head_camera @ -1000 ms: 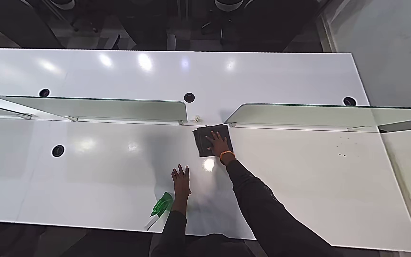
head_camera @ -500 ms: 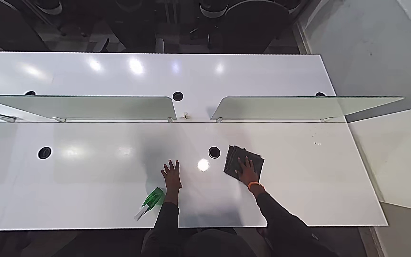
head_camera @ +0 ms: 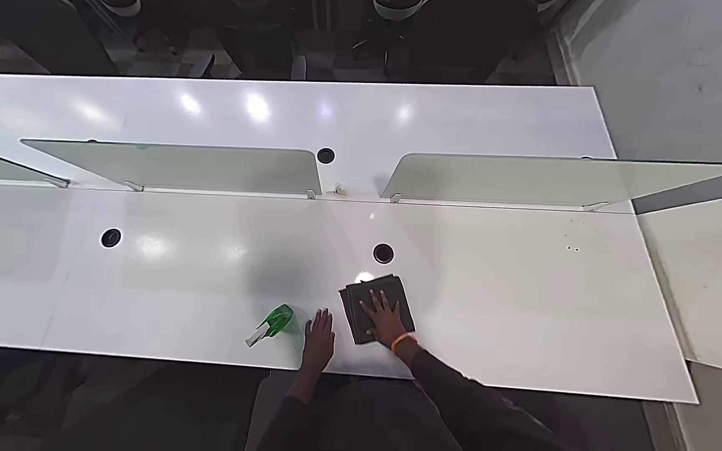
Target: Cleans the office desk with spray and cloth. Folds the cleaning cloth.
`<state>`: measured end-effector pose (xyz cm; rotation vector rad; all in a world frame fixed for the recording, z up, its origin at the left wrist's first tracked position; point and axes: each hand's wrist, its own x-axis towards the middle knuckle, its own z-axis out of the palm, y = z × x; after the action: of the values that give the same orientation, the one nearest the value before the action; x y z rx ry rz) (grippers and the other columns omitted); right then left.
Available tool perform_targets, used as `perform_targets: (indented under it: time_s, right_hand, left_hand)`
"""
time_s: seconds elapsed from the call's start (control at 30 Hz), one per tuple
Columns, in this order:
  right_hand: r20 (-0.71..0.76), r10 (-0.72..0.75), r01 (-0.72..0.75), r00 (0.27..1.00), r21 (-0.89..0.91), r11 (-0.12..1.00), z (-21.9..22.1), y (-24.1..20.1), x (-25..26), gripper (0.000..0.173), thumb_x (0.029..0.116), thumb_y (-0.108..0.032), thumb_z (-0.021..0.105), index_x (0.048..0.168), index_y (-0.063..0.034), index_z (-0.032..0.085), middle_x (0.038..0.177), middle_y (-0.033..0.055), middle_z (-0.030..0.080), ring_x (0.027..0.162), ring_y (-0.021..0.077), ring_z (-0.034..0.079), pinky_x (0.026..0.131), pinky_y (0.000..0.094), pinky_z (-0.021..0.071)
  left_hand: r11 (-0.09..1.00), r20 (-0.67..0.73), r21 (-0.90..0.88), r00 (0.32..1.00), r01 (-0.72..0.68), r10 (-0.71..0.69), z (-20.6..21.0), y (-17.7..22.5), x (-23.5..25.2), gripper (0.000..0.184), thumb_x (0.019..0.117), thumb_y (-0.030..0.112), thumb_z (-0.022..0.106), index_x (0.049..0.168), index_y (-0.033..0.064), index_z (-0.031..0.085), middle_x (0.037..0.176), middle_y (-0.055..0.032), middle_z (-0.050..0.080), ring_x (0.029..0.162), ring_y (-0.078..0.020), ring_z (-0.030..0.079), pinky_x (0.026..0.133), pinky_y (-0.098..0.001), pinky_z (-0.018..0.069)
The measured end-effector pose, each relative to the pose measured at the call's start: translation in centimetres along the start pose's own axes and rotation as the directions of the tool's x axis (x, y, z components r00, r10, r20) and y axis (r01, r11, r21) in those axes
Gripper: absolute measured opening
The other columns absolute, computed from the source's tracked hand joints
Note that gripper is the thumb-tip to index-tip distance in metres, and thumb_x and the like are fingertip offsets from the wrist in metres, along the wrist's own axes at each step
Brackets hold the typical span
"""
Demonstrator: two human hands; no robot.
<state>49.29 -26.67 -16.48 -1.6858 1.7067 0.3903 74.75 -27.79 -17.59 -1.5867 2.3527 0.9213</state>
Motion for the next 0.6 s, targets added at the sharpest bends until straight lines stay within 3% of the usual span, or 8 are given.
perform_targets:
  time_s: [0.07, 0.13, 0.23, 0.4, 0.5, 0.6]
  right_hand:
    - [-0.013, -0.037, 0.037, 0.999, 0.012, 0.999, -2.8, -0.4, 2.5, 0.095, 0.0852, -0.045, 0.079, 0.164, -0.0392, 0.027, 0.176, 0.0081, 0.003, 0.159, 0.0472, -0.001, 0.11, 0.0875, 0.0119]
    - [-0.018, -0.04, 0.04, 0.999, 0.021, 0.999, -5.3, -0.7, 5.4, 0.096, 0.0833, -0.042, 0.082, 0.163, -0.0397, 0.029, 0.176, 0.0069, 0.004, 0.159, 0.0468, 0.0, 0.11, 0.0875, 0.0136]
    - [-0.007, 0.005, -0.005, 1.0, 0.02, 1.0, -8.2, -1.7, 8.9, 0.098, 0.0822, -0.037, 0.084, 0.163, -0.0397, 0.028, 0.176, 0.0066, 0.003, 0.159, 0.047, 0.001, 0.107, 0.0883, 0.0188]
    - [-0.006, 0.019, -0.019, 1.0, -0.001, 1.0, -7.2, -3.1, 8.3, 0.092, 0.0881, -0.035, 0.078, 0.164, -0.0371, 0.026, 0.175, 0.0106, 0.003, 0.158, 0.0487, 0.001, 0.107, 0.0876, 0.0199]
    - [0.0, -0.106, 0.106, 0.994, -0.009, 0.994, -3.1, -5.1, 4.4, 0.084, 0.0898, -0.031, 0.076, 0.162, -0.0342, 0.034, 0.175, 0.0112, 0.008, 0.158, 0.05, 0.003, 0.107, 0.0895, 0.0162]
    - [0.065, -0.307, 0.31, 0.95, -0.047, 0.95, 2.3, -7.5, -0.4, 0.081, 0.087, -0.013, 0.075, 0.158, -0.0331, 0.042, 0.174, 0.0088, 0.015, 0.158, 0.0487, 0.007, 0.108, 0.0892, 0.015]
  left_hand:
    - [0.999, 0.073, -0.034, 0.997, -0.006, 0.009, 1.0, 0.2, -3.1, 0.044, 0.1045, 0.021, 0.049, 0.145, 0.0073, 0.059, 0.164, -0.006, 0.042, 0.156, -0.0272, 0.029, 0.124, -0.0615, 0.0222]
    - [0.999, 0.165, -0.04, 0.986, 0.014, -0.007, 1.7, -0.1, -5.5, 0.035, 0.1053, 0.02, 0.046, 0.124, 0.0067, 0.073, 0.162, -0.0017, 0.045, 0.157, -0.0245, 0.029, 0.125, -0.0604, 0.0197]
    - [0.999, 0.17, 0.0, 0.985, 0.043, -0.043, 1.7, -1.0, -7.9, 0.032, 0.1037, 0.017, 0.048, 0.103, 0.0059, 0.077, 0.154, 0.0007, 0.055, 0.154, -0.0236, 0.035, 0.124, -0.0589, 0.0217]
    - [0.989, -0.006, 0.025, 0.989, 0.149, -0.148, 1.2, -4.3, -10.0, 0.038, 0.1017, 0.039, 0.057, 0.098, 0.007, 0.077, 0.135, -0.0025, 0.069, 0.139, -0.0245, 0.054, 0.119, -0.0557, 0.0327]
    - [0.961, -0.024, 0.012, 0.96, 0.278, -0.278, 0.0, -5.0, -10.0, 0.048, 0.1029, 0.047, 0.053, 0.099, 0.0055, 0.076, 0.122, -0.0072, 0.074, 0.125, -0.0246, 0.063, 0.116, -0.0531, 0.0372]
    - [0.935, 0.036, 0.012, 0.934, 0.354, -0.354, -0.7, -5.0, -9.7, 0.047, 0.104, 0.046, 0.051, 0.107, 0.0069, 0.076, 0.12, -0.0088, 0.074, 0.124, -0.0257, 0.064, 0.115, -0.0532, 0.0393]
